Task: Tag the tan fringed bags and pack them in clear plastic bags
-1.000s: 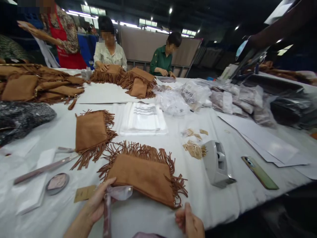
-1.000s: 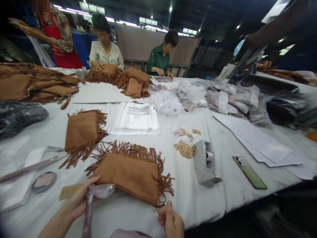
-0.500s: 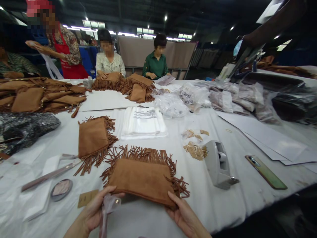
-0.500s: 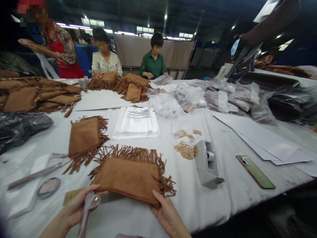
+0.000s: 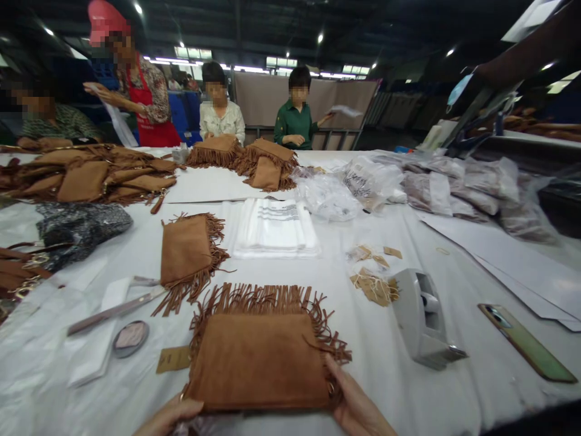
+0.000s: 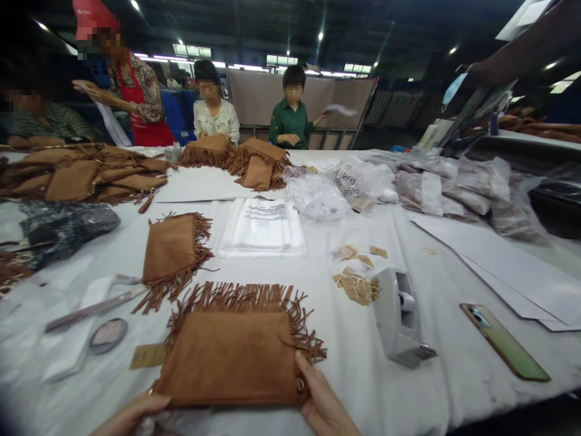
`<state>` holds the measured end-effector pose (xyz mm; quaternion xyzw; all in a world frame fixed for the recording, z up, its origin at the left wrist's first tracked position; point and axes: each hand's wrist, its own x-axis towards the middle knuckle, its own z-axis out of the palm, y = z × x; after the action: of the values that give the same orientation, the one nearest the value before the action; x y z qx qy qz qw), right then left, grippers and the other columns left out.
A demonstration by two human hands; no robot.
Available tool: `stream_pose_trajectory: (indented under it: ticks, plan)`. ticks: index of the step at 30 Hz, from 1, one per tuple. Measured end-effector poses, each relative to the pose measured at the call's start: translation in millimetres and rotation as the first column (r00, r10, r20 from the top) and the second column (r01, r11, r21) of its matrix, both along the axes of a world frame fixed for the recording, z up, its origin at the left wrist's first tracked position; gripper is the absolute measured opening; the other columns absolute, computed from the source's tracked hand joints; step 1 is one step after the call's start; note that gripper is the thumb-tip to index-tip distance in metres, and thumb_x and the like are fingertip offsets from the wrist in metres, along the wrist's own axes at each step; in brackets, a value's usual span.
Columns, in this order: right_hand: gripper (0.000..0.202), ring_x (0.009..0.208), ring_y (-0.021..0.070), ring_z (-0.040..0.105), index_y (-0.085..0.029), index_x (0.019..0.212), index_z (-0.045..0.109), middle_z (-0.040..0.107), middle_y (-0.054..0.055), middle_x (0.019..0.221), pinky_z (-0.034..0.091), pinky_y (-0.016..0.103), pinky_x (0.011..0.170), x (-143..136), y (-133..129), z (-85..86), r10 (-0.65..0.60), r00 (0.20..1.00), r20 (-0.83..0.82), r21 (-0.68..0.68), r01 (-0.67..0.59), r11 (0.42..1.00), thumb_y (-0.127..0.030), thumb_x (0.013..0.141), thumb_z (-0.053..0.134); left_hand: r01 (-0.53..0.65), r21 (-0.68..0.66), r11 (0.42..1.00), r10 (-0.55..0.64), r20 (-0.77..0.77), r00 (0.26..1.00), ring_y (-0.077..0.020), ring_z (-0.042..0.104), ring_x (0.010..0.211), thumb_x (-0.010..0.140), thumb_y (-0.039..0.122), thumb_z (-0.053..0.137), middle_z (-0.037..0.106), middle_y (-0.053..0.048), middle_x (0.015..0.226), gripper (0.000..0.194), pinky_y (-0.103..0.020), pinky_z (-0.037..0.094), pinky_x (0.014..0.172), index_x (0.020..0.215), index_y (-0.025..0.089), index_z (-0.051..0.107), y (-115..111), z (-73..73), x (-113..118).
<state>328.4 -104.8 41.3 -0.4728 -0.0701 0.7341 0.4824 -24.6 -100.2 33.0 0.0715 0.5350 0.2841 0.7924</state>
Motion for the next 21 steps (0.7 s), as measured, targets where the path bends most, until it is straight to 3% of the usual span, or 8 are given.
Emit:
stream_pose_trajectory:
  ticks: [2, 5, 8, 10, 14, 16, 18, 21]
  plan:
    - [0.059, 0.105, 0.0275, 0.066, -0.015, 0.114, 0.065, 0.071, 0.012, 0.111, 0.051, 0.039, 0.097, -3, 5, 2.7, 0.068, 0.996, 0.051, 0.012, -0.069, 0.998, -0.04, 0.065, 0.085, 0.018, 0.06, 0.998, -0.023, 0.084, 0.996, -0.0284, 0.071, 0.089, 0.06, 0.021, 0.085, 0.076, -0.008, 0.093, 0.063, -0.034, 0.057, 0.073, 0.116, 0.014, 0.057, 2, -2.5, -1]
    - [0.066, 0.101, 0.0292, 0.067, -0.014, 0.117, 0.062, 0.072, 0.014, 0.108, 0.052, 0.042, 0.095, -12, 28, 3.6, 0.081, 0.991, 0.109, -0.049, -0.076, 0.996, -0.037, 0.06, 0.087, 0.053, 0.132, 0.99, -0.071, 0.139, 0.988, -0.0284, 0.072, 0.084, 0.061, 0.022, 0.084, 0.076, -0.01, 0.09, 0.062, -0.031, 0.056, 0.067, 0.117, 0.012, 0.059, 27, -1.6, 4]
    - [0.07, 0.094, 0.0299, 0.07, -0.014, 0.123, 0.058, 0.074, 0.013, 0.102, 0.054, 0.044, 0.091, -15, 42, 2.4, 0.075, 0.99, 0.122, -0.134, -0.059, 0.989, -0.037, 0.062, 0.085, -0.034, 0.177, 0.984, 0.022, 0.071, 0.997, -0.0257, 0.072, 0.076, 0.062, 0.017, 0.081, 0.076, -0.007, 0.08, 0.062, -0.027, 0.055, 0.06, 0.12, 0.012, 0.058, 49, 4.4, 9]
    - [0.07, 0.092, 0.0302, 0.07, -0.015, 0.126, 0.056, 0.074, 0.013, 0.1, 0.055, 0.044, 0.089, -11, 37, -0.8, 0.069, 0.993, 0.098, -0.167, -0.052, 0.985, -0.039, 0.066, 0.083, -0.019, 0.204, 0.979, 0.001, 0.09, 0.996, -0.0264, 0.072, 0.076, 0.059, 0.011, 0.081, 0.076, -0.008, 0.084, 0.064, -0.028, 0.056, 0.062, 0.119, 0.012, 0.059, 44, 7.4, 8]
    - [0.067, 0.096, 0.0288, 0.069, -0.019, 0.125, 0.057, 0.074, 0.01, 0.103, 0.056, 0.04, 0.088, 0, 11, -6.7, 0.068, 0.994, 0.09, -0.242, -0.044, 0.969, -0.041, 0.067, 0.081, 0.133, 0.189, 0.973, -0.188, 0.311, 0.932, -0.0343, 0.07, 0.094, 0.056, 0.01, 0.081, 0.074, -0.014, 0.102, 0.071, -0.037, 0.057, 0.078, 0.123, 0.012, 0.058, 9, 5.6, 1]
    - [0.064, 0.098, 0.0261, 0.069, -0.021, 0.123, 0.058, 0.074, 0.007, 0.105, 0.056, 0.035, 0.089, -3, 7, -3.8, 0.039, 0.983, 0.181, -0.225, 0.003, 0.974, -0.039, 0.066, 0.081, 0.113, 0.13, 0.985, -0.152, 0.349, 0.925, -0.0378, 0.066, 0.103, 0.057, 0.019, 0.083, 0.073, -0.015, 0.107, 0.077, -0.044, 0.055, 0.086, 0.128, 0.012, 0.055, 3, 4.7, 3]
    - [0.059, 0.098, 0.0249, 0.069, -0.02, 0.119, 0.06, 0.074, 0.007, 0.104, 0.055, 0.033, 0.089, -9, 14, 2.3, 0.032, 0.969, 0.245, -0.191, 0.016, 0.981, -0.037, 0.067, 0.081, 0.066, 0.054, 0.996, -0.079, 0.309, 0.948, -0.0394, 0.065, 0.105, 0.057, 0.027, 0.083, 0.072, -0.016, 0.108, 0.08, -0.049, 0.053, 0.09, 0.13, 0.013, 0.053, 11, 5.9, 10]
    - [0.053, 0.093, 0.0285, 0.07, -0.014, 0.112, 0.063, 0.075, 0.011, 0.093, 0.056, 0.038, 0.089, -11, 25, 9.8, 0.11, 0.986, 0.127, -0.23, -0.079, 0.97, -0.038, 0.068, 0.079, 0.038, 0.004, 0.999, -0.038, 0.251, 0.967, -0.0385, 0.067, 0.102, 0.061, 0.031, 0.08, 0.073, -0.015, 0.107, 0.072, -0.05, 0.054, 0.09, 0.126, 0.013, 0.056, 28, 10.7, 19]
